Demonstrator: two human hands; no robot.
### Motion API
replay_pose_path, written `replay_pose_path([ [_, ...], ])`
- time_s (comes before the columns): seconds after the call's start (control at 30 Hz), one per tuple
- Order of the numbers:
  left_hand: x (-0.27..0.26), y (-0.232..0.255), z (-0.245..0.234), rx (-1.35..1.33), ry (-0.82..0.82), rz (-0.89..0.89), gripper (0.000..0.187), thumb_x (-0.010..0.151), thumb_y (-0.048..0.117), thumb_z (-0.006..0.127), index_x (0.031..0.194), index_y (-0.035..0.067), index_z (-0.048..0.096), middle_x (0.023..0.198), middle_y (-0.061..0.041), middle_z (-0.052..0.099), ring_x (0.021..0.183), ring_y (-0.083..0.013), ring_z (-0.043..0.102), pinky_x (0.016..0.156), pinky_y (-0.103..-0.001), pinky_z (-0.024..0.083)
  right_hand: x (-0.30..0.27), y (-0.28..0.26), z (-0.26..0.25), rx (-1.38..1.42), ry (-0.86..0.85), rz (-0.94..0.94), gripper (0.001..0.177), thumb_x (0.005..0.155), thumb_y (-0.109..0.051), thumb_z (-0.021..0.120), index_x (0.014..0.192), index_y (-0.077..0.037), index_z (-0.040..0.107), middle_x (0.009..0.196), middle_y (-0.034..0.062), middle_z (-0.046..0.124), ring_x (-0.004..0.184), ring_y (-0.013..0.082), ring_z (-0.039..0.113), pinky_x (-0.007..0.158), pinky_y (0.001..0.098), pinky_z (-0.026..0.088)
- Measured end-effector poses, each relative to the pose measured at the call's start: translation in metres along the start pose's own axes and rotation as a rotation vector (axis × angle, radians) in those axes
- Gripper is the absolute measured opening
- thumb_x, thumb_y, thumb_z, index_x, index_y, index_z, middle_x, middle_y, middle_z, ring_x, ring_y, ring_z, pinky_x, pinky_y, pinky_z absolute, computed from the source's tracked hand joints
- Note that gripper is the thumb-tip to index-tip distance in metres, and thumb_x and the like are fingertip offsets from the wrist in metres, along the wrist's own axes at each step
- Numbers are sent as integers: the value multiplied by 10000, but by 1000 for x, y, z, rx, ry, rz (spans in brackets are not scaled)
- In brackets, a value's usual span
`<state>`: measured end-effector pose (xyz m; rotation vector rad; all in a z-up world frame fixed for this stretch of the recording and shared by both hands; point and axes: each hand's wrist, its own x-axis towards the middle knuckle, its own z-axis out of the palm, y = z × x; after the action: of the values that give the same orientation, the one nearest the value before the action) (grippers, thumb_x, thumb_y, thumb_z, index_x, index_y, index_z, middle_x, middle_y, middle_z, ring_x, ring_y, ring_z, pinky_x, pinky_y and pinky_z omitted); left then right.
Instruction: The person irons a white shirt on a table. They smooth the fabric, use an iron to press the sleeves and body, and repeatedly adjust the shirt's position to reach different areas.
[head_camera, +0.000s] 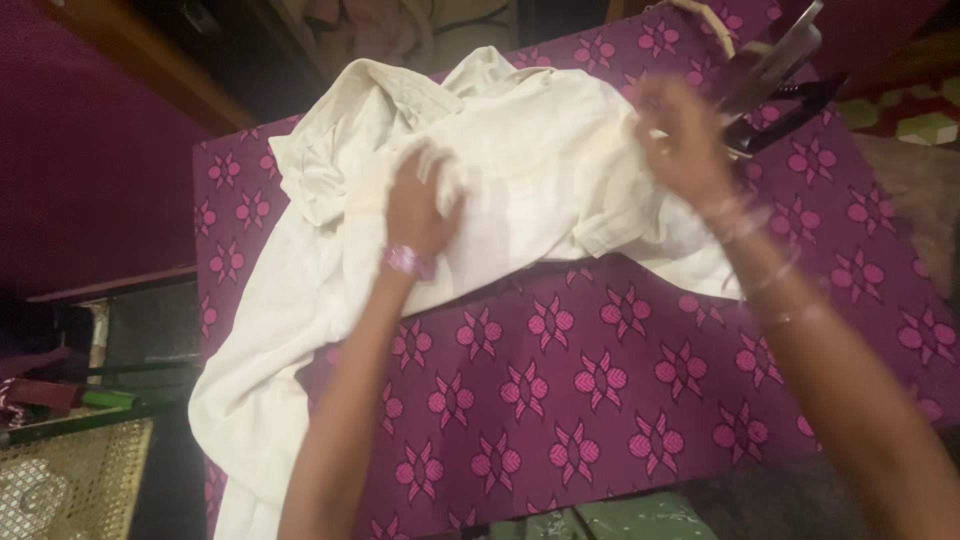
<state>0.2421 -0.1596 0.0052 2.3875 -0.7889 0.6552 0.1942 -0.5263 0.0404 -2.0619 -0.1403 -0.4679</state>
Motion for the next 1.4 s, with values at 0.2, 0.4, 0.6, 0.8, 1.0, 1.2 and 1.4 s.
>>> replay_pose_path([
  [0.2,-74,103,-4,32,-153,173,549,718,290,837,1166,61,618,1260,-182,599,1194,-377,552,1000,-536,427,-74,-37,20,-755,-193,-475,514,709,-243,857,1175,-149,662,1304,110,632,1283,334,549,1064,517,384],
  [0.4,-86,99,-6,166,-25,118,260,837,145,714,1070,75,623,1255,-154,613,1192,-338,567,991,-499,427,-58,25,-56,-535,-105,-53,331,818,-218,876,1100,-113,738,1185,72,709,1135,299,634,999,430,509],
  [0.6,-81,91,-12,118,-10,-7,87,919,101,644,1004,98,628,1041,-90,648,1009,-294,592,918,-459,445,-67,32,-99,-624,393,216,288,874,37,718,1154,-27,688,1155,201,665,934,249,652,806,406,547],
  [0.8,-68,88,-7,82,15,-212,93,940,119,631,1034,118,635,802,-136,660,799,-369,627,782,-501,471,-127,21,-46,-57,41,177,285,875,107,601,1101,-24,715,973,76,740,870,145,735,704,281,575],
  [1.0,-34,73,-10,37,16,-485,86,982,182,628,1064,159,639,740,-172,703,735,-414,679,659,-536,488,-150,16,14,-432,-139,381,241,942,-91,678,1175,-53,727,773,157,732,706,303,723,708,417,553],
  [1.2,-20,55,-9,43,130,-482,105,985,167,654,1082,150,619,871,-123,739,818,-391,698,697,-517,501,-124,4,21,-353,92,309,507,769,-231,832,1196,-27,650,869,183,718,833,365,666,712,486,505],
  [1.4,-46,76,-7,202,220,-360,317,862,140,746,1157,115,633,1143,-85,662,1091,-335,589,934,-495,424,-121,42,22,-230,133,9,284,827,-164,742,1089,-56,727,1002,146,720,928,364,679,823,447,536],
])
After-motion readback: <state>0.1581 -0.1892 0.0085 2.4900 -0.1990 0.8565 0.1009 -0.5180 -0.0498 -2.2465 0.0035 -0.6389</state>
